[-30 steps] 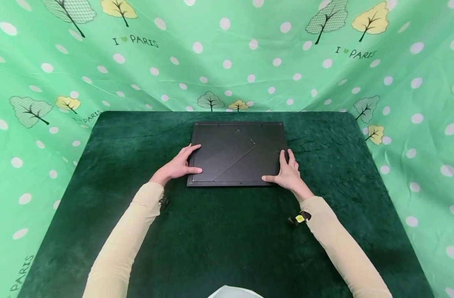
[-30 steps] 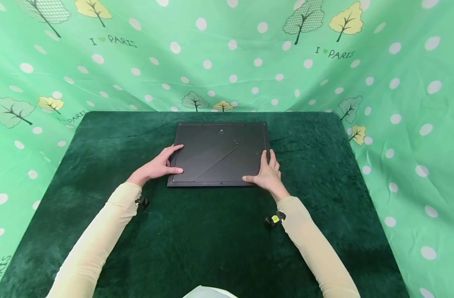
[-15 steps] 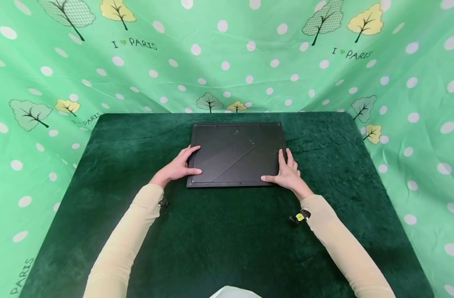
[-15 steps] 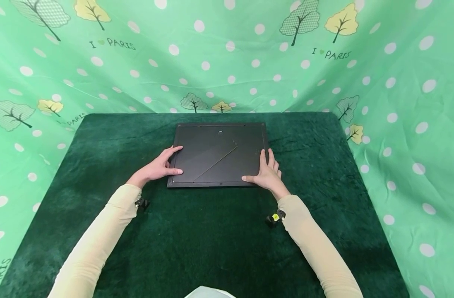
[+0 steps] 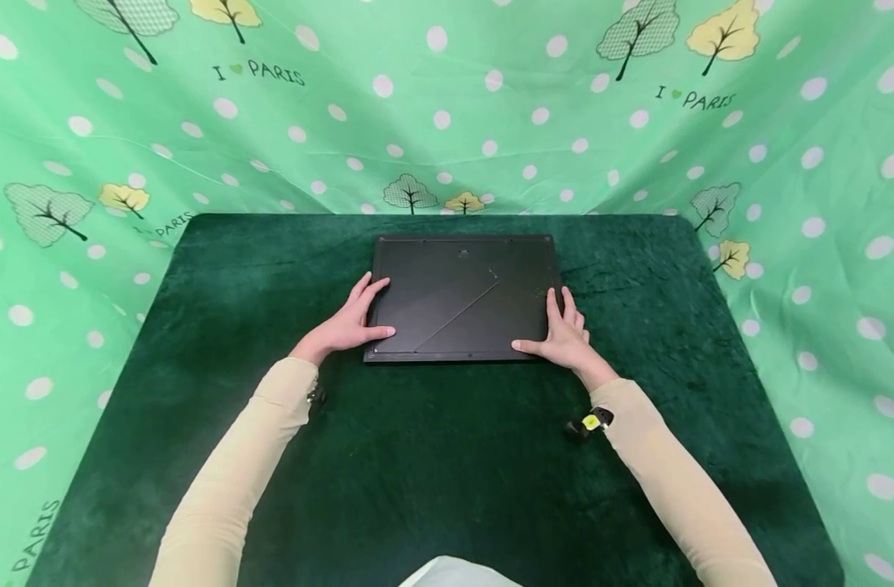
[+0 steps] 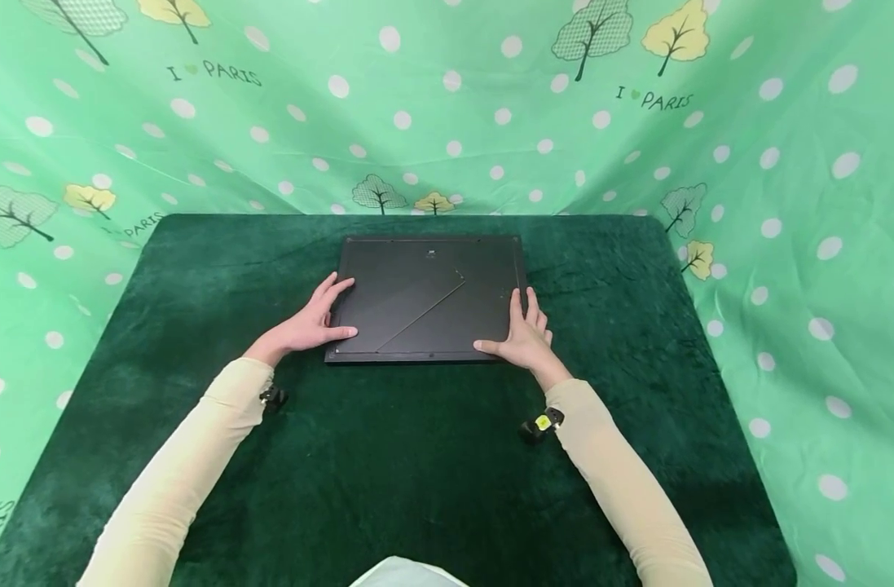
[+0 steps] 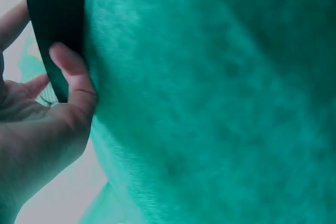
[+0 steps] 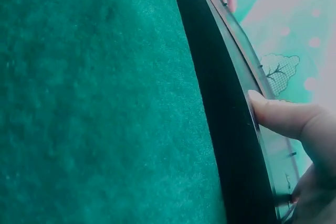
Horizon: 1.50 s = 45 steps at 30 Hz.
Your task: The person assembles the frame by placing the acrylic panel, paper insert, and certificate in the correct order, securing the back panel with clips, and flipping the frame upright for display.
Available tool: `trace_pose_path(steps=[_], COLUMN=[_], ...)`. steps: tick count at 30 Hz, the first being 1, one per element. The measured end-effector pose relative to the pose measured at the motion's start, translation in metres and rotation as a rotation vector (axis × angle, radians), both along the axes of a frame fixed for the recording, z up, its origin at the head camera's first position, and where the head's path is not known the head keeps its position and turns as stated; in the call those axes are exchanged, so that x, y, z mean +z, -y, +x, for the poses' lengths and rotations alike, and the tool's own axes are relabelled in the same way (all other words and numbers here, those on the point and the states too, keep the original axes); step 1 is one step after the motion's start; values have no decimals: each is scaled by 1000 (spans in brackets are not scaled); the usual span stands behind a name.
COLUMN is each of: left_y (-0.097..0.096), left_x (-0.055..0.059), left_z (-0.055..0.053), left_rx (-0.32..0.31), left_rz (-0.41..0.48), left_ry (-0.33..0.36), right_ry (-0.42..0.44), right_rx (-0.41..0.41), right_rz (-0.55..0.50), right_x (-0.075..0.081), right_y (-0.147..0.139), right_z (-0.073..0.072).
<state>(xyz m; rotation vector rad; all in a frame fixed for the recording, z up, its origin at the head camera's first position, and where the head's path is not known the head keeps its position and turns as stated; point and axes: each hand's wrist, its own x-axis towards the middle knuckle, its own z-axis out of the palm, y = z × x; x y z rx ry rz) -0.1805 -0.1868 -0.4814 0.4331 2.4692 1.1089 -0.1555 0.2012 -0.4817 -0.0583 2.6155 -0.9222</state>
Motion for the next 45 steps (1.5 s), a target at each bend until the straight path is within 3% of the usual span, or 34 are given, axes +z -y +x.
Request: trace_pose_path(steps=[5, 8, 13, 18, 24, 27, 30, 34, 37, 45], left_y=[-8, -12, -17, -16, -14, -14, -14, -12, -9, -5], left_x=[3, 3, 2, 0, 6, 9, 9, 10, 12, 17], left_z=[7, 10, 14, 18, 19, 17, 16, 18, 18, 17], left_rx=[36, 64, -15, -109, -103, -74, -61, -63, -64, -77], left_rz=[-6, 4, -10, -60, -98, -97, -84, -80, -70, -38], left_ry=[-10, -52, -122, -120, -99, -102, -121, -162, -179, -208], right_ry=[33, 36, 6, -36, -65, -115, -239, -410, -469, -429], right_rx=[5, 3, -20, -28, -30, -38, -36, 15, 85, 234], right_rz=[-6, 2, 15, -3, -39, -14, 69, 140, 123, 78], right_x=[2, 2, 3, -1, -6, -9, -14, -14, -9, -8], right_y=[-1, 1, 4, 2, -1, 2, 9, 28, 49, 106], right_z=[-2, -2, 0, 0, 2, 3, 7, 17, 26, 36])
